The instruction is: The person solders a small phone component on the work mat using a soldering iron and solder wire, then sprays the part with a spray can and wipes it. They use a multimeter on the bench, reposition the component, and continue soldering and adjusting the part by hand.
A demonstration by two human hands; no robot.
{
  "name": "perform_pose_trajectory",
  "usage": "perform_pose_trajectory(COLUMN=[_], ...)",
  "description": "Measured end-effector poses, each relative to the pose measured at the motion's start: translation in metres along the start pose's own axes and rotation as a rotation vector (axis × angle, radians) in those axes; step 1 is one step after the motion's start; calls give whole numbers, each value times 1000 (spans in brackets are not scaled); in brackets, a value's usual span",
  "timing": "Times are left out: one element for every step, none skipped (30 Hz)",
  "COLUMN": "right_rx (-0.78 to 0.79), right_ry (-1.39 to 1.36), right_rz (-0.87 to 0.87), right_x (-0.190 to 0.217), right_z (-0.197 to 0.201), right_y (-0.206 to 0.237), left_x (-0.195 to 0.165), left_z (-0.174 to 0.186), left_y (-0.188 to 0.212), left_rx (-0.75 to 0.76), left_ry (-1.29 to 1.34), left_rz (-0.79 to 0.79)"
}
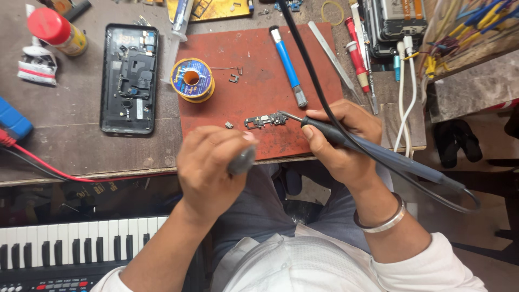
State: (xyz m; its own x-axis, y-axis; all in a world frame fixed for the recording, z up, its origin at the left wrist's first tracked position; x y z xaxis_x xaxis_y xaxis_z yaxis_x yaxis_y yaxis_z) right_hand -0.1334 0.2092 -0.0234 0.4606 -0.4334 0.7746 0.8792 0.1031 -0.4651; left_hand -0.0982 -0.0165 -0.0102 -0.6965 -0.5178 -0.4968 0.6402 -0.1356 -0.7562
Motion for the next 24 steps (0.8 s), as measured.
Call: perform_pose_trajectory(right_rx=[-4,-9,-15,-17,-20,-23,-27,-31,-34,-37,-40,-41,-45,-48,-50,-51,-51,-50,-50,-50,-50,-51,-51,-52], right_ry=[1,1,-1,-4,-7,-10,-28,-46,-64,-47,-31,-16,-33,-50,-67,-50,-31,-13,-20,-26,-31,-28,-24,-21], right_rz=[-2,-4,-4,-3,0,2,-9,-20,-30,-27,-23,-19,-21,-22,-25,-30,-38,-48,-41,-33,-25,-24,-24,-23], right_x=[2,5,7,10,12,15,17,19,21,23,25,28,30,31,32,33,32,33,34,35,36,37,38,40], right_z=[1,3,4,5,7,9,11,13,16,19,21,23,25,26,28,30,32,33,34,36,37,38,39,40], right_y=[2,3,5,6,8,10,12,14,16,18,20,22,23,25,27,29,30,33,35,36,37,39,40,41], left_x=[0,-1,-1,-2,-3,-4,-4,-4,-4,-5,-6,-6,-7,-8,-8,-6,-4,-2,-1,-1,0,2,4,6], left_z=[5,11,18,23,29,35,42,49,55,63,70,77,85,93,100,107,113,119,124,129,133,136,139,142], left_y=[0,0,0,0,-1,-1,-2,-3,-4,-4,-4,-3,-1,3,7,12,19,26,31,35,40,44,47,50], left_rx=[-29,-58,-88,-94,-100,-107,-113,-119,-126,-125,-125,-125,-124,-123,-122,-140,-157,-173,-164,-156,-149,-165,-182,-198], left_ry=[-12,-24,-36,-51,-65,-79,-74,-69,-64,-26,12,48,-7,-62,-117,-123,-128,-132,-197,-261,-324,-312,-301,-289], left_rz=[29,57,82,112,141,170,217,264,312,340,369,399,421,444,468,518,570,623,628,631,635,638,641,644])
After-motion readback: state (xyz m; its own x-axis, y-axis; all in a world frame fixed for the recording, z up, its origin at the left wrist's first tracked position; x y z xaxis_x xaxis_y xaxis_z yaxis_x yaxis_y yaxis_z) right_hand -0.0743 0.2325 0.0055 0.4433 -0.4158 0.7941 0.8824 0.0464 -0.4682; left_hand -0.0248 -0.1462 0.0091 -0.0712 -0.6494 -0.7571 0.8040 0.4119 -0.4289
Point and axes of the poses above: each hand's wrist, its own y-axis away from the middle knuckle, its own z-axis out of the back of the hand, x = y × z, the point moved 6 cm from there along -y, towards the middle knuckle
